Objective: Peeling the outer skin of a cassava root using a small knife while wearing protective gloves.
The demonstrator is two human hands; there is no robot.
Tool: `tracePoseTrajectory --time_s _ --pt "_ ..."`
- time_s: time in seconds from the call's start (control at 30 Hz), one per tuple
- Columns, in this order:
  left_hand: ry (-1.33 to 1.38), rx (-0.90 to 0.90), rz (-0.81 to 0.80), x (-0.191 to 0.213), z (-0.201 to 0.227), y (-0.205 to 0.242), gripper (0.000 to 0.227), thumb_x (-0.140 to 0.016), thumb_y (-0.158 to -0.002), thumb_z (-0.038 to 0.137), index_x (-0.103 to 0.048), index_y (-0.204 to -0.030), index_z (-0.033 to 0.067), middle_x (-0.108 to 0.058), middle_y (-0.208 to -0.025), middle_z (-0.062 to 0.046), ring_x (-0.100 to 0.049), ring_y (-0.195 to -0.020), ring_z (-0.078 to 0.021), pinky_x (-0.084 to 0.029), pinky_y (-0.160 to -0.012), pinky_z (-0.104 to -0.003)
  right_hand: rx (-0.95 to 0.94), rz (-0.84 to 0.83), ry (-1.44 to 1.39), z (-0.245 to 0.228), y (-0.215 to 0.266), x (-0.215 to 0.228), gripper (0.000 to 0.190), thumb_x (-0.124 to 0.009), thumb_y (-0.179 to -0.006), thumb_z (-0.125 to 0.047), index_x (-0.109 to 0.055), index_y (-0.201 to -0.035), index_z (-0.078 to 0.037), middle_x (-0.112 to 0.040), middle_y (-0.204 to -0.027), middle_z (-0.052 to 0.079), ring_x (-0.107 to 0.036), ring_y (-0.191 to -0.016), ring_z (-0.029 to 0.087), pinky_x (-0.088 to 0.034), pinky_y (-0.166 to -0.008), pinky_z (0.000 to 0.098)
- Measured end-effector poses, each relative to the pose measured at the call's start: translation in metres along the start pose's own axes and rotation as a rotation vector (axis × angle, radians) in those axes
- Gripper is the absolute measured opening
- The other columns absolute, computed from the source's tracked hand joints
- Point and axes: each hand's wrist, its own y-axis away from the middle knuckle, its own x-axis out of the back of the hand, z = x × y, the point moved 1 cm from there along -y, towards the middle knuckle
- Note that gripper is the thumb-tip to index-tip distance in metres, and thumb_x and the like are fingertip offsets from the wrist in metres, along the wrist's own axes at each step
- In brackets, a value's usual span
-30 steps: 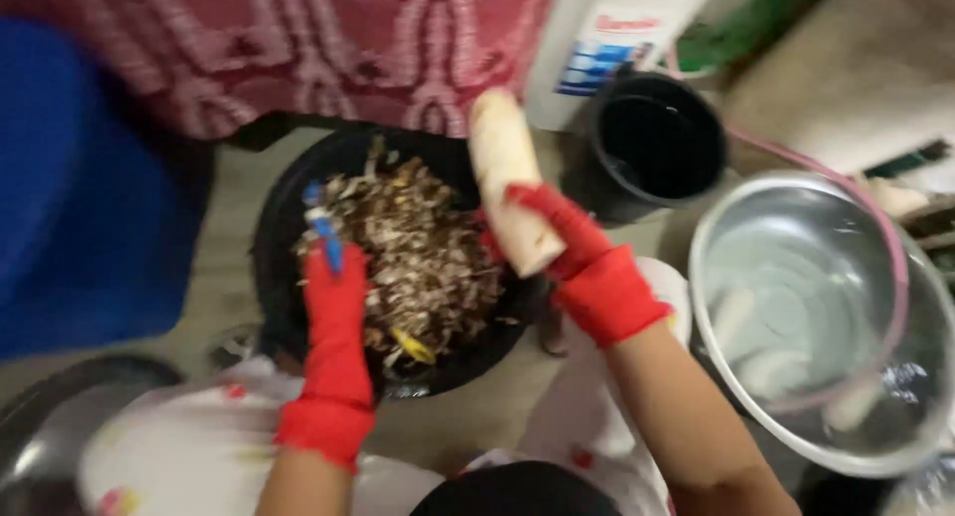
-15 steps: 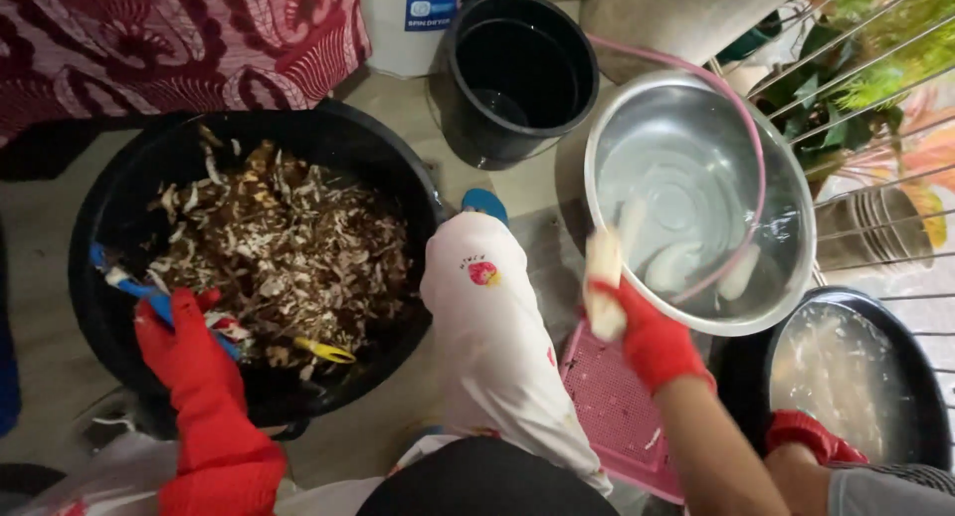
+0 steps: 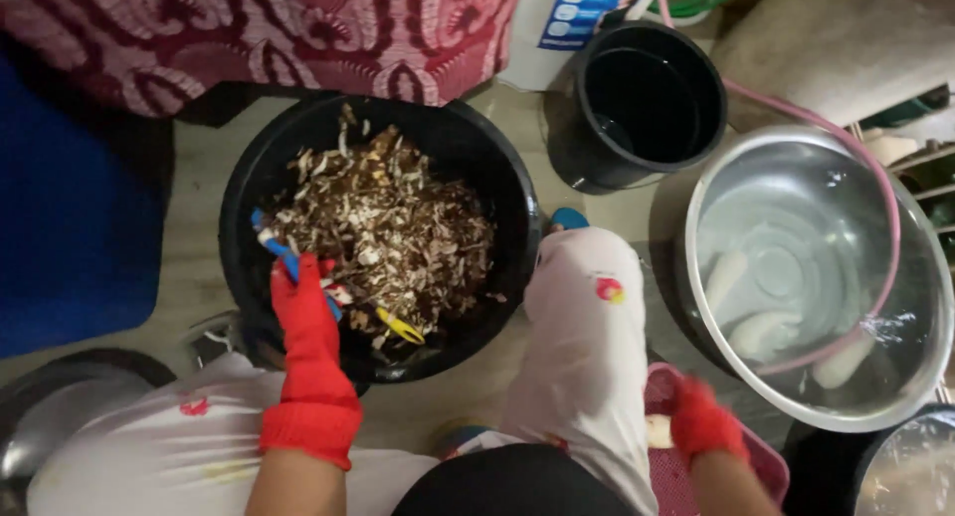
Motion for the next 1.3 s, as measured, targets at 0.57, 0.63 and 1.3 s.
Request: tracePoseTrajectory --time_s 0.57,0.63,1.3 --pt "-0.401 0.001 0.048 -0.009 -0.013 -0.005 0.029 -0.080 -0.085 0.049 -0.073 -0.093 0.0213 -0.073 -0.070 -0.004 -0.064 -0.052 -0.0191 -0.052 -0.050 -0.033 1.382 -0.343 -0.423 -0.422 -0.185 0.125 0.058 -0.076 -0.091 -0.025 -0.057 -0.136 0.007 -0.065 -0.124 0.028 -0.060 -0.117 0.033 -0.049 -0.108 0.0452" --pt "-0.393 0.037 0.080 -0.014 0.014 0.003 0.035 -0.080 -0.085 0.052 -0.073 -0.097 0.0204 -0.070 -0.071 -0.005 -0.063 -0.055 -0.0193 -0.052 -0.054 -0.036 1.081 -0.080 -0.245 -0.415 -0.022 0.108 0.065 -0.074 -0.077 -0.053 -0.061 -0.133 -0.022 -0.070 -0.120 0.009 -0.065 -0.113 0.025 -0.051 -0.105 0.0375" --pt "0.185 0.116 0.310 -0.052 0.103 0.009 0.053 -0.075 -0.092 0.018 -0.059 -0.142 0.0112 -0.078 -0.115 -0.012 -0.074 -0.109 -0.0180 -0.058 -0.101 -0.037 1.224 -0.006 0.158 -0.615 -0.210 -0.058 0.077 -0.076 -0.084 -0.049 -0.048 -0.150 -0.023 -0.059 -0.142 0.011 -0.061 -0.124 0.030 -0.053 -0.104 0.0405"
